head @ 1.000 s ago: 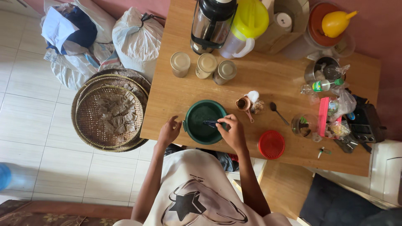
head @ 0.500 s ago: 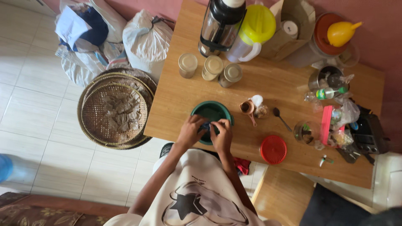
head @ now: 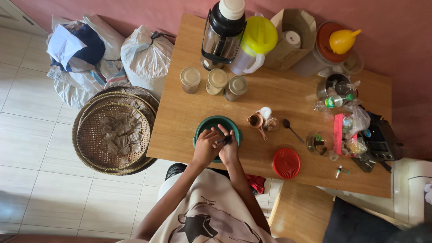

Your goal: The person wipes a table with a cloth, moving several jars, a flask, and a pitcher to clean underneath them, then rinses the cloth in a bucket of water and continues wiping.

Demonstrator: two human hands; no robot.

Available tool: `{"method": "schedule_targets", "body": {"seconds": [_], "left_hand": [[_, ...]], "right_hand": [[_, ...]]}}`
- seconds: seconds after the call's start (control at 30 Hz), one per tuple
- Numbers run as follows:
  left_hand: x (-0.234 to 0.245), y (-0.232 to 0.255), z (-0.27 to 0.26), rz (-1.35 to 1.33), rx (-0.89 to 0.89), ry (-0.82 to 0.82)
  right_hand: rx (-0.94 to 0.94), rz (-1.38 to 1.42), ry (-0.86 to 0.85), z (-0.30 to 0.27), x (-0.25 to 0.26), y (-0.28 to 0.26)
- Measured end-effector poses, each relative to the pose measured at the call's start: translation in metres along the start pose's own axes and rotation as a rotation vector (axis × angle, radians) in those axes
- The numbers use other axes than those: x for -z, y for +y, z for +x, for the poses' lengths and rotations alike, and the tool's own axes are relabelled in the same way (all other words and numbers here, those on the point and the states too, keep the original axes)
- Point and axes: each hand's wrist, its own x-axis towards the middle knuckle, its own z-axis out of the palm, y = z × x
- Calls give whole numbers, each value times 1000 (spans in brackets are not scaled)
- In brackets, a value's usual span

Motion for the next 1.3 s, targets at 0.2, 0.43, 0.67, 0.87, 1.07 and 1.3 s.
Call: {"method": "schedule_targets", "body": {"seconds": [0.2, 0.43, 0.67, 0.87, 1.07, 1.3], "left_hand": [[-2, -16, -4, 314, -266, -76], [10, -92, -28, 289, 187, 86], [-22, -177, -45, -352, 995, -407], [-51, -183, -55, -687, 831, -340], [-111, -174, -48, -723, 799, -401], [-183, -123, -31, -709, 722, -507]], "right_hand": [[-33, -26, 186, 47, 29, 18], [140, -400, 336, 63, 66, 40], [-12, -486, 371, 55, 45, 30], [-35, -699, 389, 29, 27, 0], [182, -441, 411, 8, 64, -22], [341, -389, 619, 3, 128, -50]]}}
